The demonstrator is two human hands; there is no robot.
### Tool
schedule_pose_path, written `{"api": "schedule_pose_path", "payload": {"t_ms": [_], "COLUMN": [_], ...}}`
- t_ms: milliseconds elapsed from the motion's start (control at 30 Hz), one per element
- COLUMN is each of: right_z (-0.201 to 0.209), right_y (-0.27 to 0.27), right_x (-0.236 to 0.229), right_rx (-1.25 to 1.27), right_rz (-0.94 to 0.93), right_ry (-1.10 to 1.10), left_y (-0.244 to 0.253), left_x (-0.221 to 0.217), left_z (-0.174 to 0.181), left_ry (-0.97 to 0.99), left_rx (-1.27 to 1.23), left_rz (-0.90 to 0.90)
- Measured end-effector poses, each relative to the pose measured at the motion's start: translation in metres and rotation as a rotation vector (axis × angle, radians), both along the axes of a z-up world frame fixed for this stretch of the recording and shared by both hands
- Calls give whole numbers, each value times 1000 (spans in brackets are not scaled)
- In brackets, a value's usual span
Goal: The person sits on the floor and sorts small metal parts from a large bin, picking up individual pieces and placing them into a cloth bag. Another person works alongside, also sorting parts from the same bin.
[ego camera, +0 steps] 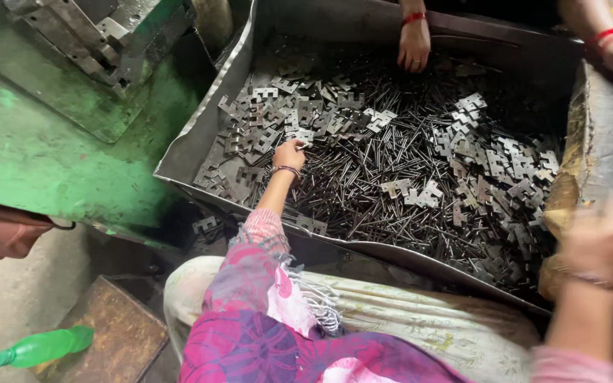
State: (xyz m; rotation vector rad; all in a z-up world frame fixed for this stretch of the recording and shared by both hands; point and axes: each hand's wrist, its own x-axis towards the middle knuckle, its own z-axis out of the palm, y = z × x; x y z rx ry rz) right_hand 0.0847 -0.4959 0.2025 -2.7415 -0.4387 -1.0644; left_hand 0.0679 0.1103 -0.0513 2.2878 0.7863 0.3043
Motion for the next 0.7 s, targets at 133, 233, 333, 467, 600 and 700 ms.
{"api": "schedule_pose_path", "payload": {"t_ms": [133,233,333,467,600,700], "right_z": [-89,-137,-147,-140,-145,-153], "right_y": [122,156,155,161,189,210], "right_x": [-65,-79,-68,-55,-42,-40], "right_rx": [270,251,197,30,-110,-281], "right_rz": [374,132,127,296,533,679], "right_ry": [411,742,816,849,888,850], "left_y": [17,9,-1,-7,-8,0], "left_x": [28,51,61,68,61,56], "left_z": [-36,-42,-37,-22,-10,-5], "left_ry": [-4,232,335,388,465,517], "left_rx": [197,231,236,310,268,221], "left_rz": [-16,-47,-16,9,-66,-118]}}
